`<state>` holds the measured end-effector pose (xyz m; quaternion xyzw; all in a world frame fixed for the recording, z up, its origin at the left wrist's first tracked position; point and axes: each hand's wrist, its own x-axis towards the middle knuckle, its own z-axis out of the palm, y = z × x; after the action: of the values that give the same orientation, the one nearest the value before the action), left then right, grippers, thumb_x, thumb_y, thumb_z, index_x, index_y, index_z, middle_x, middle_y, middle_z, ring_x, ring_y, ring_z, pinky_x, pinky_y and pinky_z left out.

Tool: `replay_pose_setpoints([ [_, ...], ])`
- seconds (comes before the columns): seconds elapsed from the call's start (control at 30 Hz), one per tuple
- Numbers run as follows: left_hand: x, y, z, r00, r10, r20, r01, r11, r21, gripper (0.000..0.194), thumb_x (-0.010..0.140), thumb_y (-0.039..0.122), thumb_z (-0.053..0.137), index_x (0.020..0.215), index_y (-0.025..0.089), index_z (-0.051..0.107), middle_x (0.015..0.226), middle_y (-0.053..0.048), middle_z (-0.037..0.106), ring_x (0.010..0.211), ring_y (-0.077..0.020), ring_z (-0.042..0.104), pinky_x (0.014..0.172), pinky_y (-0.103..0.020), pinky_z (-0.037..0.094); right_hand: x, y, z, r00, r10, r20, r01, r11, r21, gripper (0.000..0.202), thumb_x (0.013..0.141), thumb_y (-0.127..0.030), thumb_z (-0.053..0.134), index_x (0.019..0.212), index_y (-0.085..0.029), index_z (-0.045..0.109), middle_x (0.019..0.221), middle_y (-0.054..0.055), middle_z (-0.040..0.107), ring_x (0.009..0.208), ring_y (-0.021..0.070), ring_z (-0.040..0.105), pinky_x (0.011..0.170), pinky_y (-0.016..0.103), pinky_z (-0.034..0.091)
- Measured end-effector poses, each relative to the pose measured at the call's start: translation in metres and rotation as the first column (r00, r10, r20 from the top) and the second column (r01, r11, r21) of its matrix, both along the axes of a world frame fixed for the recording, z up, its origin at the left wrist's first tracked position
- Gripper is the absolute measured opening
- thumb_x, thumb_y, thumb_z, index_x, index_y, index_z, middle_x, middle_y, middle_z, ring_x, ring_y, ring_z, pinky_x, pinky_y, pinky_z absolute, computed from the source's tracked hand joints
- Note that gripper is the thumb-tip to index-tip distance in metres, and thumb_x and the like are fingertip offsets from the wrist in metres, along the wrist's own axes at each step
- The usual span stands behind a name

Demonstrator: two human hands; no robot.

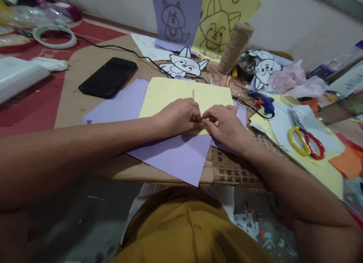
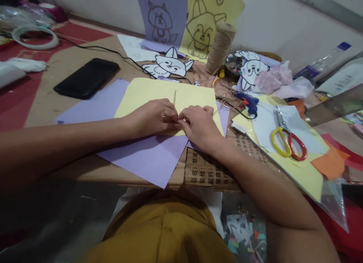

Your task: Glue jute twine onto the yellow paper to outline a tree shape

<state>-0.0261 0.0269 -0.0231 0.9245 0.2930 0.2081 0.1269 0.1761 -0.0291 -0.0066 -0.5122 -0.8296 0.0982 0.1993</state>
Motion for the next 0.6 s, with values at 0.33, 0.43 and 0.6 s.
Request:
replay_pose_setpoints([
  [0.33,-0.004,-0.005,0.005,0.994,0.036,0.104,-0.02,0.988,-0.155,0.013,0.09,0.026,0.076,0.081,0.019,0.082,0.089,-0.005,0.077,0.092,-0.0199,0.068,0.081,-0.031,0.05,0.109,0.032,0.021,0.886,-0.387,-0.257,0.457,0.823,0.336,0.02,0.097,-0.03,0.064,0.114,-0.021,0.07,0.117,0.012,0.071,0.101,0.0271,0.067,0.096,0.047,0.053],
  [0.43,-0.005,-0.003,0.003,0.992,0.033,0.12,-0.013,0.986,-0.165,0.012,0.089,0.027,0.076,0.082,0.019,0.082,0.089,-0.005,0.077,0.091,-0.0205,0.069,0.081,-0.031,0.05,0.157,0.053,0.017,0.666,-0.74,-0.096,0.738,0.636,0.224,0.031,0.098,-0.034,0.066,0.119,-0.012,0.068,0.122,0.023,0.07,0.121,0.0361,0.065,0.11,0.055,0.048],
  [0.6,-0.005,-0.001,0.002,0.993,0.017,0.118,0.004,0.986,-0.167,0.013,0.089,0.028,0.075,0.082,0.019,0.082,0.089,-0.005,0.077,0.091,-0.0208,0.068,0.08,-0.032,0.049,0.18,0.074,0.001,0.532,-0.834,0.146,0.846,0.529,-0.063,0.046,0.09,-0.033,0.073,0.128,-0.007,0.066,0.123,0.028,0.071,0.115,0.0402,0.07,0.098,0.051,0.054],
])
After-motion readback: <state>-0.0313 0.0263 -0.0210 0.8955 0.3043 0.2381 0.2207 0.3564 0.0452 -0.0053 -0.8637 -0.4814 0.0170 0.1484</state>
